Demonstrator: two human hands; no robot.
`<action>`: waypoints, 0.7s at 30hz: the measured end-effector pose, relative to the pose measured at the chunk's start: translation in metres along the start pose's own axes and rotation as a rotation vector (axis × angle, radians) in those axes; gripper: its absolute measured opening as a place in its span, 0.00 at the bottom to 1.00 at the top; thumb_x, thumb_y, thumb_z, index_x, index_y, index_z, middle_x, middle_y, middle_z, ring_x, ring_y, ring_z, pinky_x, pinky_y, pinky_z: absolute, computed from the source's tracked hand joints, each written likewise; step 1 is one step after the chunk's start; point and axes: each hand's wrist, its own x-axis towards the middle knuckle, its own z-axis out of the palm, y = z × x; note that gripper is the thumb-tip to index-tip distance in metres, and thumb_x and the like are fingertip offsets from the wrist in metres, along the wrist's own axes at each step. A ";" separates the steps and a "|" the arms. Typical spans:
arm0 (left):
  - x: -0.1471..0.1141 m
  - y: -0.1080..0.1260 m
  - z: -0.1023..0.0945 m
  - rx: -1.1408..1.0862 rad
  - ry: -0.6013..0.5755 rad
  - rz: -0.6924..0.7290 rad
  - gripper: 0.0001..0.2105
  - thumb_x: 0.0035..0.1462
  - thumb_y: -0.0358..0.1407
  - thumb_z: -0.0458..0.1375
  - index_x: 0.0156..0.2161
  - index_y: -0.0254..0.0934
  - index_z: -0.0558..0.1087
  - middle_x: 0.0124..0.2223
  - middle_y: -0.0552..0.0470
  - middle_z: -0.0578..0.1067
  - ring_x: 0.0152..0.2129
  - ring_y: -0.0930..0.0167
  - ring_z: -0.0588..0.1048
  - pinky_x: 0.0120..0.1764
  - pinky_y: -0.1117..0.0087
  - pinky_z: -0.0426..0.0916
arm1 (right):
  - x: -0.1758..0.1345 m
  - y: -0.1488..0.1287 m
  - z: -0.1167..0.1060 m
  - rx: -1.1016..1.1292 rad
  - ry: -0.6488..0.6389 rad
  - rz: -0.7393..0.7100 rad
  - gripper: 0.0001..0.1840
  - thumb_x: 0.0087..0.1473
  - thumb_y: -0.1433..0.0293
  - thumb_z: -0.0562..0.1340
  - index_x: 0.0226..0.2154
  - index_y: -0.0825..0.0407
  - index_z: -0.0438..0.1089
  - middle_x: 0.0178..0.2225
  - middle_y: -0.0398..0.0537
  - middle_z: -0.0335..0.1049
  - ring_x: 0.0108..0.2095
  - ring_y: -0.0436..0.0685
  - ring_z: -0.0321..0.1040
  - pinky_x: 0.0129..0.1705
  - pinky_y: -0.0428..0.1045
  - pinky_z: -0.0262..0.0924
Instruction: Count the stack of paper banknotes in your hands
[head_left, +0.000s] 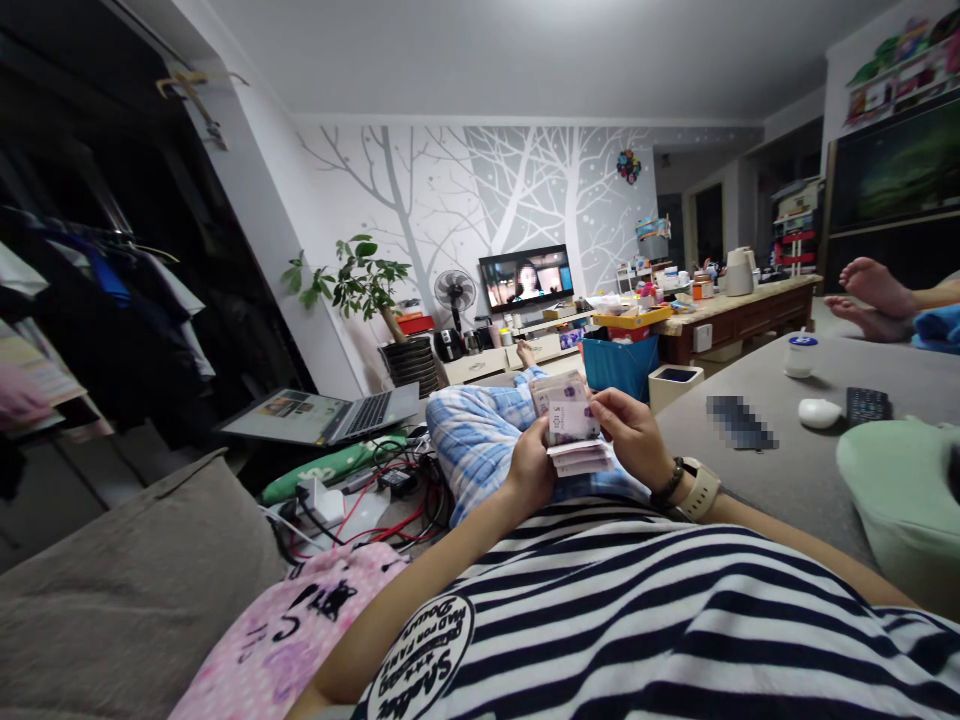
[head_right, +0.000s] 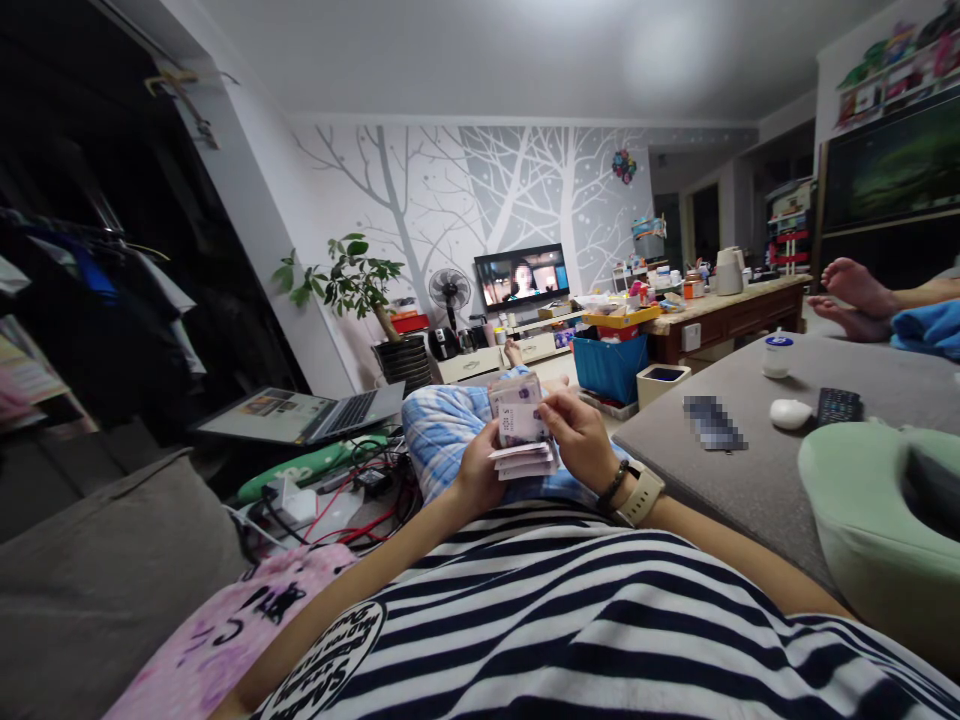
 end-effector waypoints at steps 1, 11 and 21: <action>0.000 0.000 0.000 -0.011 0.002 -0.009 0.15 0.61 0.35 0.55 0.45 0.30 0.80 0.39 0.42 0.84 0.40 0.57 0.83 0.46 0.59 0.76 | 0.000 0.000 0.000 0.001 0.000 0.000 0.21 0.58 0.50 0.63 0.28 0.49 0.70 0.21 0.40 0.58 0.23 0.52 0.53 0.25 0.49 0.48; -0.001 0.002 0.003 -0.070 0.036 -0.065 0.18 0.63 0.34 0.52 0.51 0.28 0.78 0.40 0.41 0.84 0.39 0.58 0.83 0.46 0.59 0.77 | -0.001 -0.003 0.000 0.034 -0.009 0.005 0.23 0.58 0.47 0.63 0.27 0.49 0.70 0.19 0.39 0.58 0.21 0.50 0.52 0.24 0.49 0.47; -0.004 0.004 0.003 -0.022 0.105 -0.105 0.17 0.66 0.33 0.49 0.49 0.27 0.78 0.38 0.40 0.84 0.37 0.59 0.83 0.44 0.59 0.78 | 0.004 0.002 -0.002 -0.102 0.020 0.066 0.28 0.55 0.43 0.63 0.20 0.49 0.64 0.18 0.42 0.65 0.21 0.52 0.59 0.27 0.49 0.53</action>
